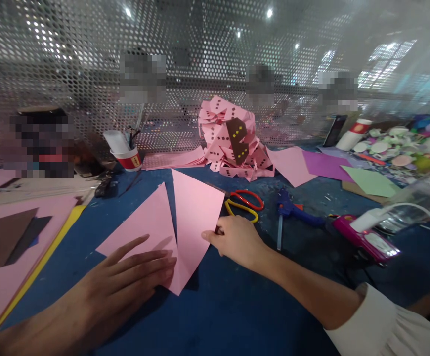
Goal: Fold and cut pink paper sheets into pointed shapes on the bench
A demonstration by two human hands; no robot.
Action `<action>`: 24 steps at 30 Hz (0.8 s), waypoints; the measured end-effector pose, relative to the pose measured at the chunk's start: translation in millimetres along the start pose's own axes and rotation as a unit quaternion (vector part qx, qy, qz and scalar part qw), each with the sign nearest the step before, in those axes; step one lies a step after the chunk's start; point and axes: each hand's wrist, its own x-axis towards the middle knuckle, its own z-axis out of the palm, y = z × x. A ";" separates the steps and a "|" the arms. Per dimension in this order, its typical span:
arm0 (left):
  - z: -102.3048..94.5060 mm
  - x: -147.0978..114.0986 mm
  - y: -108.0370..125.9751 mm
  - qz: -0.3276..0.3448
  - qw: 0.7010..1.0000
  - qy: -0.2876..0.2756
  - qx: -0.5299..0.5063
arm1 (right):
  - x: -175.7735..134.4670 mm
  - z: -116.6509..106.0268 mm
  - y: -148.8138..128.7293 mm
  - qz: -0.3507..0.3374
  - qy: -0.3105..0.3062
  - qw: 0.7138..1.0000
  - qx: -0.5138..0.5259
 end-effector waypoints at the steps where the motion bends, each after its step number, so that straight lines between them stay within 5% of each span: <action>1: 0.2 0.3 -0.4 0.000 1.000 -0.002 0.005 | 0.0 -0.2 -0.7 0.002 0.000 1.000 0.001; 24: -2.5 2.0 0.9 -0.021 0.999 -0.033 0.004 | -1.7 1.2 -3.5 -0.007 0.013 1.000 -0.008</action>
